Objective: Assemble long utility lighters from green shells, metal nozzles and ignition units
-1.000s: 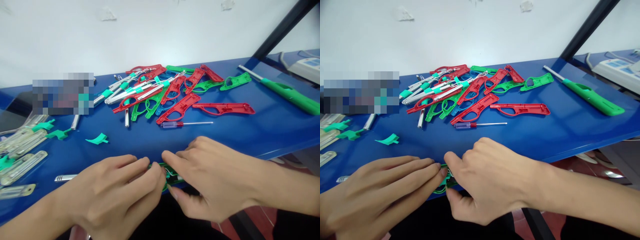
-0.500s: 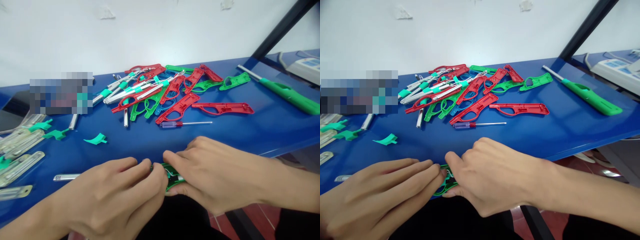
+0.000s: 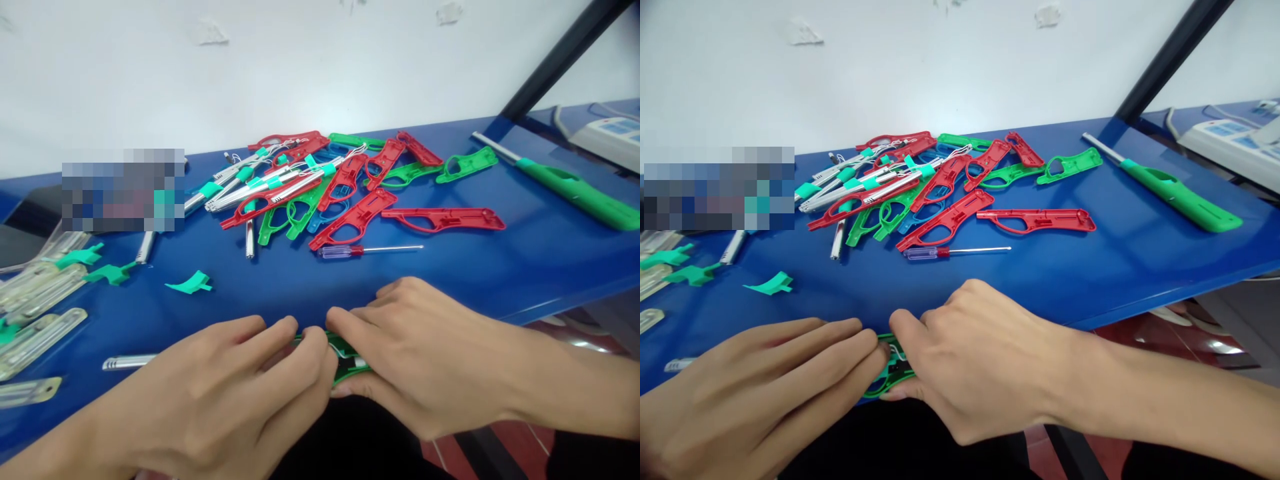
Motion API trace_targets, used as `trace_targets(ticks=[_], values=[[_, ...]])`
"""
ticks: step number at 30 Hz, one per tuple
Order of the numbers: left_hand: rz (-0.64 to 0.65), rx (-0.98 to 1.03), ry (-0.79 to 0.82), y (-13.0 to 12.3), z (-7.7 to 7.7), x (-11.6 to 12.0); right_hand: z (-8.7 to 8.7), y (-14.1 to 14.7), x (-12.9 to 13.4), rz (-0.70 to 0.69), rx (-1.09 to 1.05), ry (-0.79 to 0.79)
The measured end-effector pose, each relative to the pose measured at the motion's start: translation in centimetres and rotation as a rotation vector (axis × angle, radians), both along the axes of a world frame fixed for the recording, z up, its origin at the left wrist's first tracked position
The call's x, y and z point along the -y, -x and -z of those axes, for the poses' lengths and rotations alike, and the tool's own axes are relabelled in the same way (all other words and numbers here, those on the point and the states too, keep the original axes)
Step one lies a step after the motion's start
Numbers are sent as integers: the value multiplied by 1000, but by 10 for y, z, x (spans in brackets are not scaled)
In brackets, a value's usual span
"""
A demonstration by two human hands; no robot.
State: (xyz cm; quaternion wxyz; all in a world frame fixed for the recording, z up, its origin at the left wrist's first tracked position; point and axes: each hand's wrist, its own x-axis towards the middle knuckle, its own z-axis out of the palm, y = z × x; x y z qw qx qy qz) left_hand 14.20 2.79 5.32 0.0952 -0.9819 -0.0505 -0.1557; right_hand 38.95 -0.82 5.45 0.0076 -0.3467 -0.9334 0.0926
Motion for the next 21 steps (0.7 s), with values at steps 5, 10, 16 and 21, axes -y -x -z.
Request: trace_targets(ticks=[5, 10, 16, 21], values=[[-14, -22, -11, 0, -1, 0, 0, 2, 3, 4, -27, 0], [-28, 17, 17, -3, -2, -1, -4, 4, 2, -18, 13, 8], [-40, 44, 69, -5, -2, 0, -4, 4, 0, -16, 6, -1], [-41, 61, 91, -4, -2, 3, -4, 4, 0, -12, -8, -2]])
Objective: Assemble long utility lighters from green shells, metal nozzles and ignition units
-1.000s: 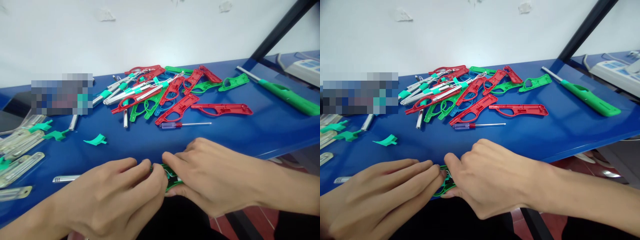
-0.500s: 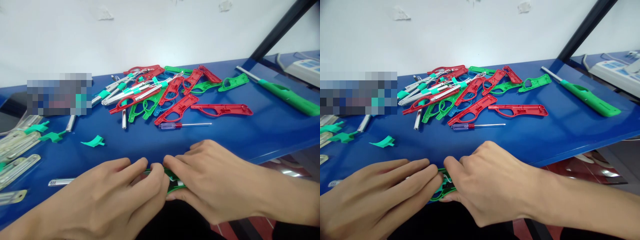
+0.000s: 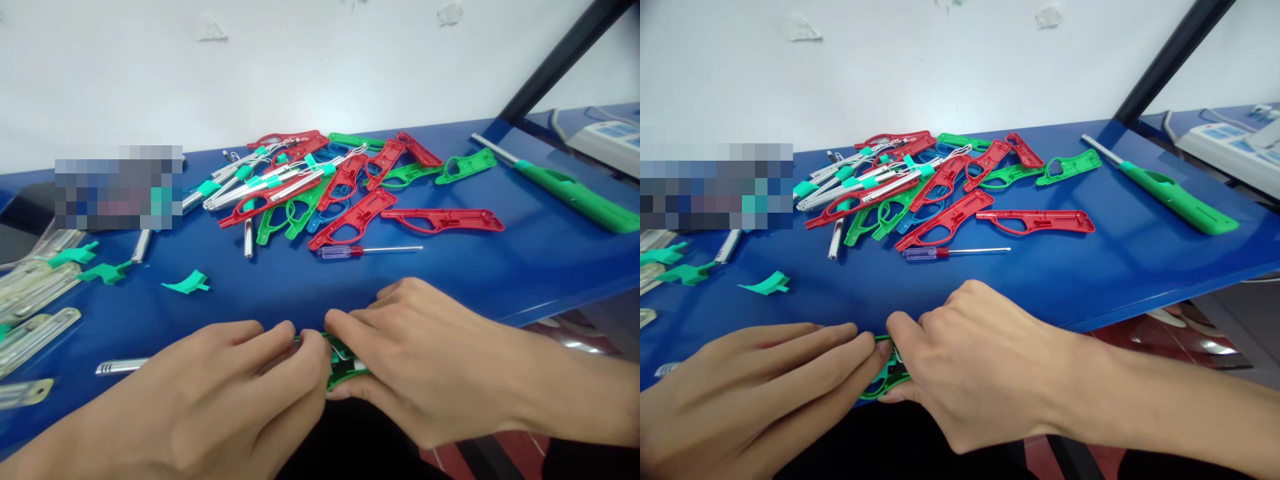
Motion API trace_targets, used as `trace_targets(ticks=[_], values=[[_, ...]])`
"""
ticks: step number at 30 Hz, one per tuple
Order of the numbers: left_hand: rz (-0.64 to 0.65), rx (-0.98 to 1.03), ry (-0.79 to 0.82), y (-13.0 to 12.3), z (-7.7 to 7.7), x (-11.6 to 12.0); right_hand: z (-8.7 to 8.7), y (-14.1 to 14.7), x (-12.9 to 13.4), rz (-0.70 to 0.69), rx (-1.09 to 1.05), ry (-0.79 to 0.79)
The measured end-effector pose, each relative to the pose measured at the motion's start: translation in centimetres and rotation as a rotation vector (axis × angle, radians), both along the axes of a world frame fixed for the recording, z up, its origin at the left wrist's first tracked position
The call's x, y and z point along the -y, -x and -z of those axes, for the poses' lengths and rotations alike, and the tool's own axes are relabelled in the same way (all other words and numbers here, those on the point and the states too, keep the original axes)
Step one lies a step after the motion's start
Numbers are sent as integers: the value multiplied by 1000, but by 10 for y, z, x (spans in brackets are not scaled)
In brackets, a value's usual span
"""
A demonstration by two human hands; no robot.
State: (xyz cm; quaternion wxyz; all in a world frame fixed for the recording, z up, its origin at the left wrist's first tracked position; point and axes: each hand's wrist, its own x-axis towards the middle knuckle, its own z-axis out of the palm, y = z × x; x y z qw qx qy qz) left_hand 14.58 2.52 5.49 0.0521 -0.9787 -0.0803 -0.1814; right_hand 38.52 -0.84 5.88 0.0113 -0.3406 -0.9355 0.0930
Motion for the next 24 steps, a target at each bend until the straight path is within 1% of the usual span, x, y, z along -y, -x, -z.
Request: trace_targets(ticks=[9, 13, 17, 20, 24], values=[[6, -7, 10, 2, 1, 0, -1, -1, -1, -4, 26, 15], [4, -4, 22, -1, 1, -2, 1, -1, -2, 5, -16, -4], [-25, 27, 44, -3, 3, -1, 2, -1, -1, 15, -40, 6], [-25, 14, 16, -2, 2, 0, 3, -1, 0, 35, -50, 20], [17, -40, -46, 2, 1, -1, 2, -3, 1, 53, -45, 30]])
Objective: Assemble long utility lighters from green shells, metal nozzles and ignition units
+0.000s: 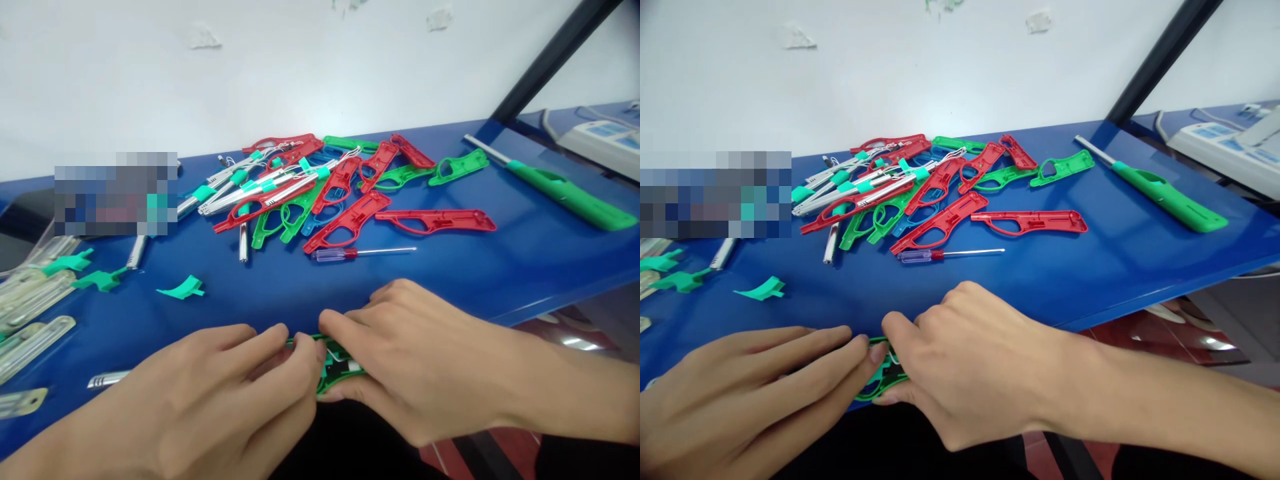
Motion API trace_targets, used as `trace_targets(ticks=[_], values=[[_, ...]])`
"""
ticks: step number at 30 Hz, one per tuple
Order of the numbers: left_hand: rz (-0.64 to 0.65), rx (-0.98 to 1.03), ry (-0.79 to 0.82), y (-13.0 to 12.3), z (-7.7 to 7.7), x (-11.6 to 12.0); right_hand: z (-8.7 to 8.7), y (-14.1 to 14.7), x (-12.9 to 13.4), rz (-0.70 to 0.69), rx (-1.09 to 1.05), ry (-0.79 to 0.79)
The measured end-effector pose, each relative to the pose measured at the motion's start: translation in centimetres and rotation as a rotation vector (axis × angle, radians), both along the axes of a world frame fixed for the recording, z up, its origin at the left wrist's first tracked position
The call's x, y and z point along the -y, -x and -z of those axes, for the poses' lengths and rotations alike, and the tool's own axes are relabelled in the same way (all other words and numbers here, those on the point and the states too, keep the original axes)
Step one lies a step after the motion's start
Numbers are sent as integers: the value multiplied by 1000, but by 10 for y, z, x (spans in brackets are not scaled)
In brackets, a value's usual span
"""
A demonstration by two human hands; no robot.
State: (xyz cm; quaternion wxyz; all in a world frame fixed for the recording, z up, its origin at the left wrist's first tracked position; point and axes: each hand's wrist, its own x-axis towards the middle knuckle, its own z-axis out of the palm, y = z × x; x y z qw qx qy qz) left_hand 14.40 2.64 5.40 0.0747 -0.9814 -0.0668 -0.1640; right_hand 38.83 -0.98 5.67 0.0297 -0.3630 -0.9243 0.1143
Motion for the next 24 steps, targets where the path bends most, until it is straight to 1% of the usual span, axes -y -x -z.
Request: trace_targets(ticks=[3, 5, 7, 10, 12, 15, 18, 21, 24], values=[[15, -9, -7, 3, 1, 0, 0, -1, 3, 26, 2, 8], [1, 15, -20, 4, 1, 1, 1, -1, 6, 66, -5, 4], [-18, 37, -36, 6, 1, 3, 3, -2, 11, 124, -26, -31], [-44, -7, -87, 11, 3, 7, 4, -4, 17, 189, -65, -93], [-36, -42, -127, 16, 6, 9, 5, -6, 20, 190, -88, -94], [-35, -57, -115, 23, 11, 12, 9, -13, 25, 175, -154, -74], [-33, -67, -104, 26, 17, 15, 17, -19, 30, 191, -284, -80], [-28, -87, -125, 26, 20, 16, 25, -22, 34, 207, -415, -117], [-21, -87, -120, 26, 21, 15, 27, -21, 36, 202, -484, -136]])
